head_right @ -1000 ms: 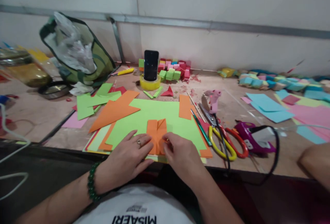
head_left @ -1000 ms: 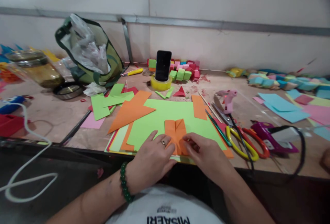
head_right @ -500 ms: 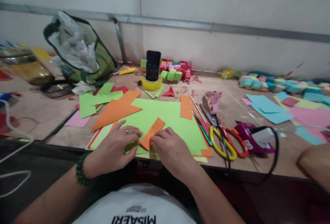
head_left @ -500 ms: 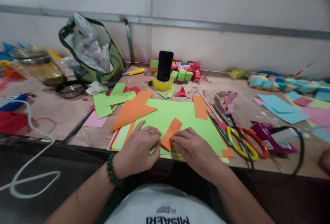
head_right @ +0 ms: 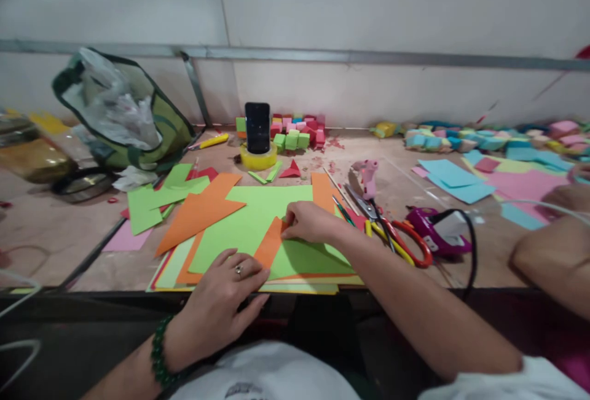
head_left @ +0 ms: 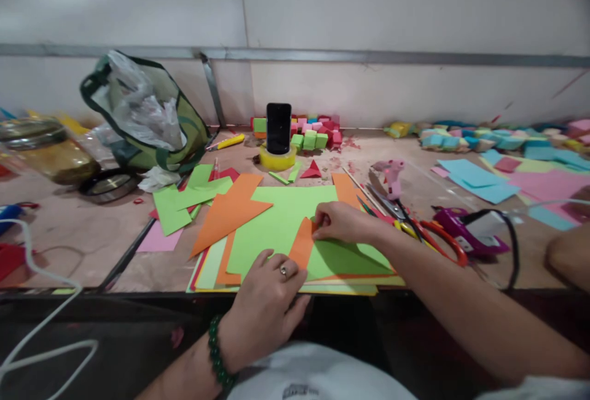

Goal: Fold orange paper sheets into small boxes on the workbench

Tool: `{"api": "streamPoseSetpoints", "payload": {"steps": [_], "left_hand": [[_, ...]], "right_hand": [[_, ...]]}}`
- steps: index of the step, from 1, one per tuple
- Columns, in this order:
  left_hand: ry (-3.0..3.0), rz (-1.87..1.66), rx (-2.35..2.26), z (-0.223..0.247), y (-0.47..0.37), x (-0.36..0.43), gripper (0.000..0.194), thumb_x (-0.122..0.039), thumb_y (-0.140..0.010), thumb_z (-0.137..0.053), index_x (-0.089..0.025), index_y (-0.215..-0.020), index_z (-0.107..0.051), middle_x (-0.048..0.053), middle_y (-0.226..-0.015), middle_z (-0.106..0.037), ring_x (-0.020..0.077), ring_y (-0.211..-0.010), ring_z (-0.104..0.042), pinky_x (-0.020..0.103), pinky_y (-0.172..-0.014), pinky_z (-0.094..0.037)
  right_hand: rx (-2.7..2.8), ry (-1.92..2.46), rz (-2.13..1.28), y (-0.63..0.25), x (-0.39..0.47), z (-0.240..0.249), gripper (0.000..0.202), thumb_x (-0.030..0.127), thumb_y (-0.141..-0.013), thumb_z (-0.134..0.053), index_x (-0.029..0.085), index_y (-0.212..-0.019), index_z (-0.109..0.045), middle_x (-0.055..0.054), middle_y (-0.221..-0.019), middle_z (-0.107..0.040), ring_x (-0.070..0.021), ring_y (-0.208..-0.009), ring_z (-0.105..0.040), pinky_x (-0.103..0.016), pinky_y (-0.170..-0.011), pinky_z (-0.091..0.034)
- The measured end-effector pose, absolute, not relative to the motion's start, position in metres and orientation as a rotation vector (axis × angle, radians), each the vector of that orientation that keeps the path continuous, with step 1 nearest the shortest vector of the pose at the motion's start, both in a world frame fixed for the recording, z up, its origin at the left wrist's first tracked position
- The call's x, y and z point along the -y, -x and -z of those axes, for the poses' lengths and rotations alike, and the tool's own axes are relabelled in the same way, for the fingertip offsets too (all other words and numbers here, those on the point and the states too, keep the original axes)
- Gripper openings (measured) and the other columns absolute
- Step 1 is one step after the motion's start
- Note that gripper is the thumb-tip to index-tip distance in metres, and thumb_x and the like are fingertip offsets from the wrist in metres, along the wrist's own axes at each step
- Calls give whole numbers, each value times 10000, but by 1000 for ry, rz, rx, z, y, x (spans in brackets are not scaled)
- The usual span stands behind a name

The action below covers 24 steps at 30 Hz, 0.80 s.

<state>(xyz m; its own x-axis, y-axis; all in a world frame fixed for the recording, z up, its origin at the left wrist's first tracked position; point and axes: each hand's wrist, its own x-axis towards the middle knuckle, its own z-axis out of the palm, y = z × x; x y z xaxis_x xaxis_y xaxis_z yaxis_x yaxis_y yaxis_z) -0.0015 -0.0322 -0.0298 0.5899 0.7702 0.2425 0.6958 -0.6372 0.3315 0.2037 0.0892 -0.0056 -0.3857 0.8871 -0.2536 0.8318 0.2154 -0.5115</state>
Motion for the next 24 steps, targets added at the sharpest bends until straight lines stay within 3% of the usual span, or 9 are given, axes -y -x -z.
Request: {"api": "streamPoseSetpoints", "payload": {"steps": [4, 8, 10, 12, 16, 21, 24], "left_hand": [[-2589, -522, -1225, 30, 3, 34, 252, -276, -890, -496, -203, -1107, -601, 55, -1005, -620, 231, -956, -517, 441, -916, -405], [-2548, -471, -1240, 26, 1, 38, 279, -272, -854, -546, -208, -1122, -590, 66, -1056, -606, 248, -997, -513, 440, -927, -419], [-2526, -446, -1238, 22, 1, 40, 288, -274, -837, -573, -213, -1118, -590, 70, -1069, -607, 249, -997, -520, 433, -922, -428], [-2492, -406, -1229, 15, 4, 40, 282, -280, -823, -598, -224, -1100, -603, 67, -1051, -618, 244, -977, -539, 409, -893, -444], [-2375, -412, -1153, -5, 18, 19, 363, -305, -854, -566, -248, -1212, -584, 61, -1015, -655, 205, -903, -599, 328, -813, -470], [-2164, -709, -1262, -23, 30, -54, 460, -401, -838, -572, -174, -1238, -575, 115, -1122, -649, 226, -949, -608, 352, -839, -472], [-1778, -802, -1073, -27, 27, -98, 541, -501, -832, -565, -194, -1277, -540, 128, -1217, -618, 232, -1022, -609, 320, -805, -486]], "right_hand": [[2399, 1739, -856, -209, -108, -2, 66, 204, -786, -592, 167, -766, -642, 2, -624, -641, -115, -488, -559, -215, -488, -384], [2443, 1543, -821, -209, -102, -5, 165, 274, -831, -560, 182, -889, -685, -28, -820, -696, -140, -693, -611, -222, -607, -429], [2444, 1418, -886, -207, -96, -3, 283, 324, -766, -651, 176, -1006, -672, -29, -873, -696, -143, -725, -608, -224, -628, -443], [2395, 1386, -928, -207, -93, 0, 291, 285, -705, -695, 148, -961, -677, -18, -792, -680, -135, -673, -586, -224, -601, -436], [2355, 1198, -1044, -210, -98, 1, 114, 243, -726, -652, 135, -759, -675, -10, -687, -650, -122, -629, -561, -222, -586, -427], [2254, 1068, -1140, -209, -113, -16, 144, 312, -781, -627, 170, -800, -611, -6, -733, -638, -103, -546, -574, -228, -522, -457], [2057, 818, -1196, -205, -124, -32, 196, 361, -797, -637, 180, -807, -564, -42, -876, -665, -138, -719, -650, -283, -676, -529]]}}
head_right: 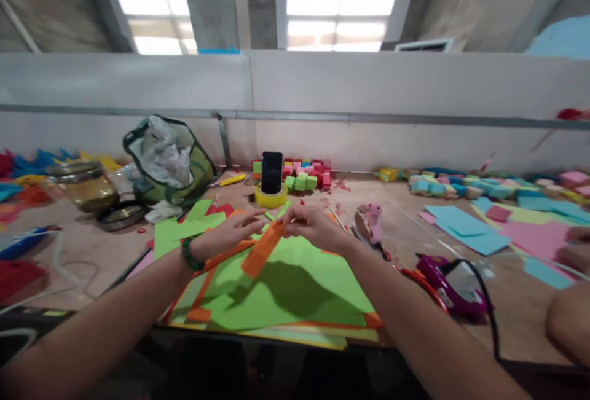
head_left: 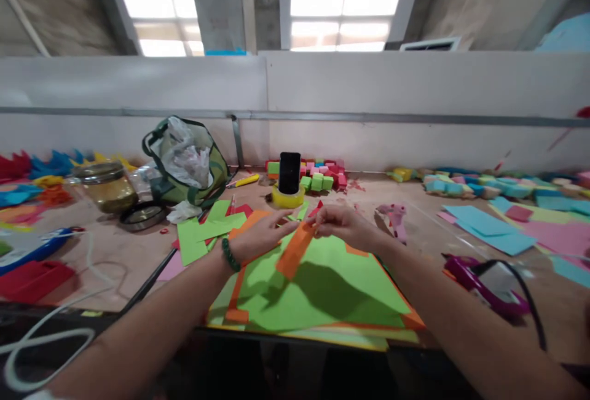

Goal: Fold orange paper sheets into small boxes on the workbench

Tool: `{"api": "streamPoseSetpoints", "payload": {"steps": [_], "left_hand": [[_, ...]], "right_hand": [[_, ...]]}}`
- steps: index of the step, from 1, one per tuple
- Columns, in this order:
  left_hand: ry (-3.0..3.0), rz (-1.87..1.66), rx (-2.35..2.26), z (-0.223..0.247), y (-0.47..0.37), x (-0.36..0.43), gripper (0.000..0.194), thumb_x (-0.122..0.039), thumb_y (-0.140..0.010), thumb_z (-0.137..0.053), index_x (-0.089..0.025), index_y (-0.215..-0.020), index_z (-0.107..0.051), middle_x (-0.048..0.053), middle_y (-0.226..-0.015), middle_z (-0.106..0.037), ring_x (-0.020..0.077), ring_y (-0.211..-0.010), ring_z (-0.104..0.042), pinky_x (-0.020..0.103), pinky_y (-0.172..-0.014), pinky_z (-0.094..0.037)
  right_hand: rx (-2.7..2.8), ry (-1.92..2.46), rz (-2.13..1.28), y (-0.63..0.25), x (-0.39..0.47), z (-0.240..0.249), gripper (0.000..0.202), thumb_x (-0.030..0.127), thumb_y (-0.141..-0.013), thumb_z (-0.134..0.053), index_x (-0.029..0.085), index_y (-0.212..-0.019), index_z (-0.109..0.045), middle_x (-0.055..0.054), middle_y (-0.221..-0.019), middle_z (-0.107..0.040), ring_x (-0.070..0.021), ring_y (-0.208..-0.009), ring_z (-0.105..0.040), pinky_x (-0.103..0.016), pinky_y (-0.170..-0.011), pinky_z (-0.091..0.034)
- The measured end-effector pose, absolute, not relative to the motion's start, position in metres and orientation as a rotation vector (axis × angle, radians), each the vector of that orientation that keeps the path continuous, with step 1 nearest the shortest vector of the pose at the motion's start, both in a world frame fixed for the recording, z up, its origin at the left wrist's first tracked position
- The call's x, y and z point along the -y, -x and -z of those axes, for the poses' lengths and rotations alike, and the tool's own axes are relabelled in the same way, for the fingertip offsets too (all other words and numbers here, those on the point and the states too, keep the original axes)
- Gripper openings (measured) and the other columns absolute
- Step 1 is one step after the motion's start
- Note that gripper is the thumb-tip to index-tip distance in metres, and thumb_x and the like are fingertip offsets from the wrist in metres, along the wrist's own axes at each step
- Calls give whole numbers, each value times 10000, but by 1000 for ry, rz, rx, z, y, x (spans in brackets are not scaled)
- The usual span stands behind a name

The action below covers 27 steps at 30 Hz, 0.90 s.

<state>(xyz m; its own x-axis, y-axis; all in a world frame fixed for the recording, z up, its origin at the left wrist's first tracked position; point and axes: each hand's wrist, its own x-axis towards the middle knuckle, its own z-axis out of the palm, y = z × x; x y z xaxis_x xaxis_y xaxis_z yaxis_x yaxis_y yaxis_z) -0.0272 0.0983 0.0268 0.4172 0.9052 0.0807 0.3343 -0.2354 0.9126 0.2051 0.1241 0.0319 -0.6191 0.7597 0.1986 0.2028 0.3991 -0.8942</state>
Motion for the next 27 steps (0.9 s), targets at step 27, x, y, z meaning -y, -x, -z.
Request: {"api": "streamPoseSetpoints", "payload": {"steps": [27], "left_hand": [[-1394, -1150, -922, 28, 2, -127, 540, -617, -824, -506, -153, -1016, -704, 106, -1081, -703, 253, -1074, -601, 369, -984, -436]], "right_hand": [[2087, 1049, -56, -165, -134, 36, 370, 242, -747, -616, 162, -1100, -536, -154, -1080, -652, -294, -1012, -622, -467, -860, -522]]}}
